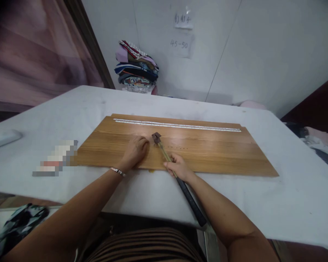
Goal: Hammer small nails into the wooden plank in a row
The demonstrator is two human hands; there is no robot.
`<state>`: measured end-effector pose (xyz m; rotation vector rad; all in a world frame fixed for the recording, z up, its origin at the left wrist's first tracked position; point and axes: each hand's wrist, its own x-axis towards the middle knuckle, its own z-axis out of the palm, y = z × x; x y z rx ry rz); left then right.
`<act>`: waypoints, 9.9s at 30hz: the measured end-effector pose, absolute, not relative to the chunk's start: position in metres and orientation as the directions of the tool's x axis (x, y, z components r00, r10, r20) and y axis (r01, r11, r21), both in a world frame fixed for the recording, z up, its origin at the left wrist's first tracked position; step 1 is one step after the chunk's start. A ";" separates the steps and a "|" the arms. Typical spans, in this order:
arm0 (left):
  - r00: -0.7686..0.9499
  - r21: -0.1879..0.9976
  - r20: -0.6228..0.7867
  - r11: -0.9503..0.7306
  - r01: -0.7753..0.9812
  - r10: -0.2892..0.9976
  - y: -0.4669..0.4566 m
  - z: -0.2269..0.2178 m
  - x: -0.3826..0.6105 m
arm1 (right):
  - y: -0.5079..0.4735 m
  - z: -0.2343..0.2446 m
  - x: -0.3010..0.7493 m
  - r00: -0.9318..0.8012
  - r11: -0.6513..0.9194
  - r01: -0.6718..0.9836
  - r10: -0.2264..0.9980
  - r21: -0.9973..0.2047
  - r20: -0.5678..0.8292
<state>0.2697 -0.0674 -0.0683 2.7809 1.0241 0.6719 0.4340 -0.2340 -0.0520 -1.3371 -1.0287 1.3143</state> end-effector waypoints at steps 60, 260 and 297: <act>0.665 0.235 0.361 -0.753 0.614 0.654 -0.068 -0.068 0.270 | -0.234 -0.050 0.434 0.071 -0.183 -0.069 0.980 -0.981 -0.188; 0.669 0.250 0.374 -0.764 0.595 0.643 -0.066 -0.071 0.269 | -0.234 -0.052 0.434 0.064 -0.165 -0.077 0.983 -0.983 -0.170; 0.706 0.260 0.395 -0.808 0.528 0.588 -0.068 -0.061 0.269 | -0.229 -0.057 0.438 0.087 -0.118 -0.234 0.986 -0.965 -0.141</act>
